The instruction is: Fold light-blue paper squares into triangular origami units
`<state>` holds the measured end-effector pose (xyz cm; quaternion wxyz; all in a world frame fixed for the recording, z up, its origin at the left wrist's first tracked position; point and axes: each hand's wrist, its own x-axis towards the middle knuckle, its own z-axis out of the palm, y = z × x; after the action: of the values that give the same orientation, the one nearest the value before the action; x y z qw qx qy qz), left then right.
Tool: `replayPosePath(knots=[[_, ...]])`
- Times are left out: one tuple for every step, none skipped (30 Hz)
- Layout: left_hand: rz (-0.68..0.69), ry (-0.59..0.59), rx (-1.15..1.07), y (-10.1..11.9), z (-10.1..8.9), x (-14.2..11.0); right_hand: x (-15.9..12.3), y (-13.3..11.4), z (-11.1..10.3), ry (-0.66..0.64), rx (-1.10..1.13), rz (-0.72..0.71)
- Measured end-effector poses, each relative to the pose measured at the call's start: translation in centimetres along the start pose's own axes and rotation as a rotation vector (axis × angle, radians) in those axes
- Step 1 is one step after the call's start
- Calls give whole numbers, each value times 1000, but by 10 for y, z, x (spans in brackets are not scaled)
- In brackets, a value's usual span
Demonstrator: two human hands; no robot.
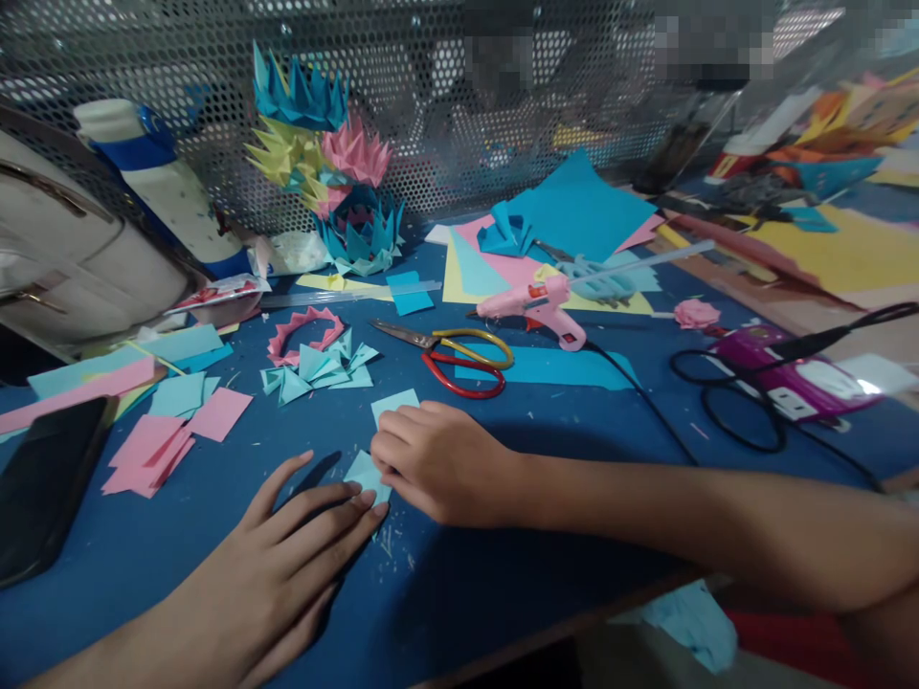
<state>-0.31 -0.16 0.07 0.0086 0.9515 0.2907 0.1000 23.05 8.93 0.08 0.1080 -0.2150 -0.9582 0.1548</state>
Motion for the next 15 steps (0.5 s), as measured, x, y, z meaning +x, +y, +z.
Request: replayPosePath(knots=[[1, -10, -3, 0, -1, 0, 0, 0, 0, 0, -3, 2], [3, -18, -7, 0, -1, 1, 0, -1, 0, 0, -6, 3], [5, -23, -13, 0, -2, 1, 0, -1, 0, 3, -7, 2], [2, -23, -21, -1, -3, 1, 0, -1, 1, 6, -7, 2], [-3, -17, -30, -1, -4, 1, 0, -1, 1, 9, -7, 1], [-10, -12, -41, -1, -5, 1, 0, -1, 1, 12, -7, -1], [-20, -8, -54, -1, -6, 1, 0, -1, 1, 12, -7, -2], [-31, -4, -69, -1, -6, 0, 0, 0, 2, 12, -7, -3], [-41, -2, -84, -1, -6, 0, 0, 0, 2, 9, -7, -3], [-47, 0, -99, -1, -6, -1, 0, 0, 2, 8, -7, -3], [-49, 3, -111, -1, -6, -1, 0, 0, 2, 7, -7, -4], [-50, 7, -118, -1, -6, -2, 0, 0, 2, 6, -7, -3], [-49, 15, -120, -1, -5, -2, -1, 0, 2, 7, -7, -3], [-47, 17, -121, -1, -4, -3, -1, 0, 2, 6, -7, -3], [-45, 25, -122, -1, -4, -3, -1, 0, 2, 5, -4, -2]])
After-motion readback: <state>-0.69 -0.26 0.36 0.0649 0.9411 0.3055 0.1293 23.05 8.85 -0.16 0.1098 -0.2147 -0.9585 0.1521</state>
